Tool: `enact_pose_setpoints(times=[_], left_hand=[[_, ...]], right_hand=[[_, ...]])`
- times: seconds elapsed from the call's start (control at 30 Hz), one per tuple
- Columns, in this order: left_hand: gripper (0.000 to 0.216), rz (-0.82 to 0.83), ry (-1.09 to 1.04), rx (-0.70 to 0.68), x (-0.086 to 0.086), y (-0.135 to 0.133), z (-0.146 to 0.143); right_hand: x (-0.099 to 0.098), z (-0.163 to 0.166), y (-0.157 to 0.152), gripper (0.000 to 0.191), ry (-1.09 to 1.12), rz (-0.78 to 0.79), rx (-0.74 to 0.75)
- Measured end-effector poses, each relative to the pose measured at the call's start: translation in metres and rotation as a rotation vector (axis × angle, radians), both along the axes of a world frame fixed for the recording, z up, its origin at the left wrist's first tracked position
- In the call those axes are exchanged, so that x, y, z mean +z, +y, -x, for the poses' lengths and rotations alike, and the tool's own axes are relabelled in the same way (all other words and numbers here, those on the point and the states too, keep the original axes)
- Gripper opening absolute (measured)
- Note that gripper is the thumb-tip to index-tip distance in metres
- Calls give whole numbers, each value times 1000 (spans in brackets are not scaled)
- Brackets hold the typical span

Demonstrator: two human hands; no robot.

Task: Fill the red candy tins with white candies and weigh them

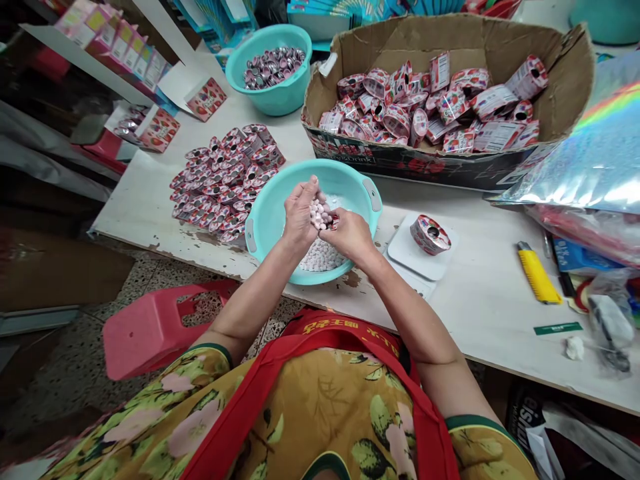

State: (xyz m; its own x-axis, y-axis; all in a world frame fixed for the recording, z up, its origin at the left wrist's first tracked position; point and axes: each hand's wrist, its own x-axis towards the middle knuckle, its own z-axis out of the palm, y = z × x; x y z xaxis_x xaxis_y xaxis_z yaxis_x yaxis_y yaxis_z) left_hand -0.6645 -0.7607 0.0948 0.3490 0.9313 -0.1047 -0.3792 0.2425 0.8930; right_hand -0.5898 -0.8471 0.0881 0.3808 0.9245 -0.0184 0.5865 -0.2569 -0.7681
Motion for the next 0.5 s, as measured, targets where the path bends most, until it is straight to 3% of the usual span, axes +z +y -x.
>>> enact_pose_setpoints(times=[0.5], left_hand=[[49, -28, 6, -43, 6, 1, -6]], right_hand=[[-11, -4, 1, 41, 143, -93, 5]])
